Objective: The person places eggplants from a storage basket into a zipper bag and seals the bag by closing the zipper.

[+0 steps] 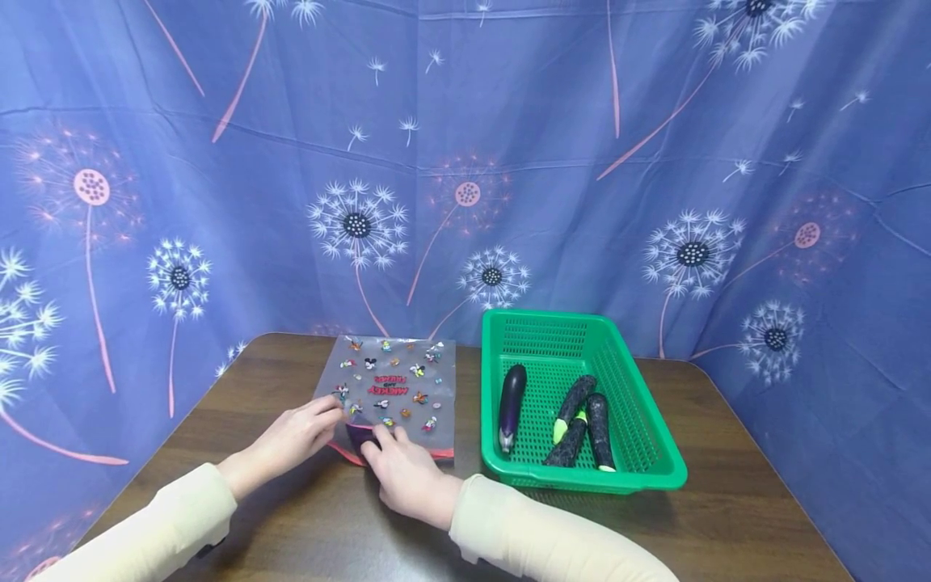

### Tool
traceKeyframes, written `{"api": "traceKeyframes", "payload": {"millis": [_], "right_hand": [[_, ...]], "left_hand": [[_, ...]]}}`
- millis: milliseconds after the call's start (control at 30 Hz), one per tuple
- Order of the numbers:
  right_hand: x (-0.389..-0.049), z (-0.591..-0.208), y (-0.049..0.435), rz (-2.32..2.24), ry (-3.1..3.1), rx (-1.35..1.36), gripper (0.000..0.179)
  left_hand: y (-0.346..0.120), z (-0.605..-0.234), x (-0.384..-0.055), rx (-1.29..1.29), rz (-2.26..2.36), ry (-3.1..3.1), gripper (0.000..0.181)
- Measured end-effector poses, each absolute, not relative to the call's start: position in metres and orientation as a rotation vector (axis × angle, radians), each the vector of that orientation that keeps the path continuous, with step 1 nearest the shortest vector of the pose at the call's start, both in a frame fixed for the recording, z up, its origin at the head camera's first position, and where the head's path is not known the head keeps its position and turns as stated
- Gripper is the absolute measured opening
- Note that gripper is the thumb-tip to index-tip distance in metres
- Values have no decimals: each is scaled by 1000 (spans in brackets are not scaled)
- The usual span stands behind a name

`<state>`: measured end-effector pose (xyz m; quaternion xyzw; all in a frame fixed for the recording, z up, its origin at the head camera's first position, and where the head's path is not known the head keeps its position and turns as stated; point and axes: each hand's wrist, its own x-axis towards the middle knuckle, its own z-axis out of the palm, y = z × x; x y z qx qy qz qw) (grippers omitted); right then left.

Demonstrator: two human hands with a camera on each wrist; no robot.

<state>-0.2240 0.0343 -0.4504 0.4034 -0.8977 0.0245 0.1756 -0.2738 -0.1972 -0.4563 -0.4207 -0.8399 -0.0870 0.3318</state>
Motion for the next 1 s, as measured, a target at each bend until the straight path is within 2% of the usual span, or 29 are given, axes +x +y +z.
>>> {"api": "traceKeyframes", "payload": {"millis": [433,1000], "right_hand": [[-225,-452,44,78,-2545,1176,57],[-223,-456,56,59,-2475,1240,57]], "left_hand": [[-197,-456,-275,-1102,-272,-2226,31],[-197,-454,-273,-1100,-265,-2228,29]]}}
